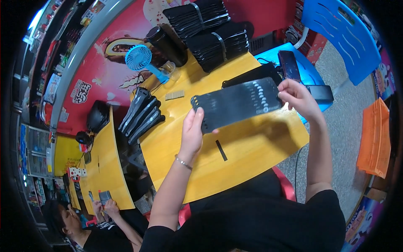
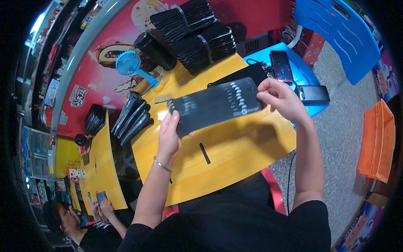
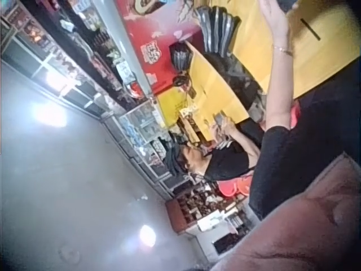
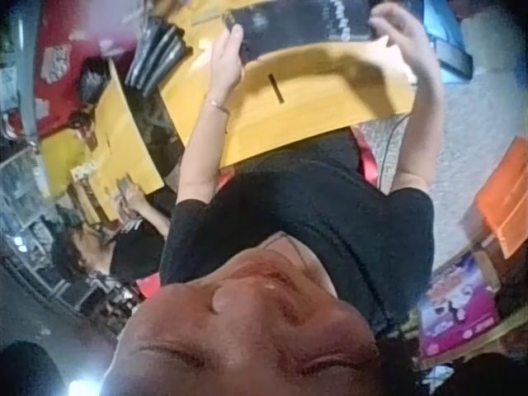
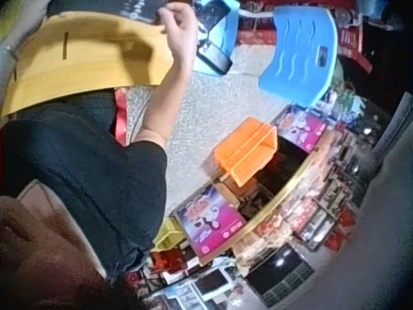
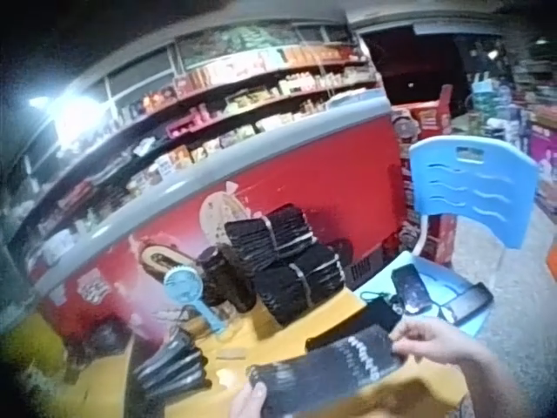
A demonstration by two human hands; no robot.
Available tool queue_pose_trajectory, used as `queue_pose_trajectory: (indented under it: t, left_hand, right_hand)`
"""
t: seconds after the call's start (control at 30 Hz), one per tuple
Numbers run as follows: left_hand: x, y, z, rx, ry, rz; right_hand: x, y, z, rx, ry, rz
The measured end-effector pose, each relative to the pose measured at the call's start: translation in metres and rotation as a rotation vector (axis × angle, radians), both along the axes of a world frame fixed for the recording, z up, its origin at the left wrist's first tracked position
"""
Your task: Assembling hook-and-loop cable straps by manually attaching plastic buckles to the fabric straps.
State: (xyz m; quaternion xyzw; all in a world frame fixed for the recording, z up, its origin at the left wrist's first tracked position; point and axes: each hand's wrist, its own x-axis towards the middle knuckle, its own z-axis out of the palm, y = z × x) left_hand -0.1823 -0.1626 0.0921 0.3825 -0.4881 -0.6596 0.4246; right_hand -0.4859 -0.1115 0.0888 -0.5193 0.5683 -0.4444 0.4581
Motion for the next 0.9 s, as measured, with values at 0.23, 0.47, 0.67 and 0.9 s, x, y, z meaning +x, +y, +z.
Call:
queue_pose_trajectory:
  t: [0.23, 0.47, 0.67, 0.9]
  left_hand:
    - [-0.037, -0.060, -0.030, 0.102, -0.119, -0.065]
    - [-0.050, -0.090, -0.063, 0.052, -0.202, -0.046]
    - [-0.052, -0.092, -0.081, 0.111, -0.138, -0.014]
    - [-0.054, -0.094, -0.086, 0.107, -0.169, 0.025]
  right_hand:
    - [-0.014, -0.048, -0.033, -0.081, 0.093, -0.294]
    - [-0.042, -0.086, -0.076, -0.180, 0.283, -0.398]
    - [-0.041, -0.087, -0.074, -0.173, 0.318, -0.449]
    - [-0.039, -0.086, -0.076, -0.158, 0.340, -0.459]
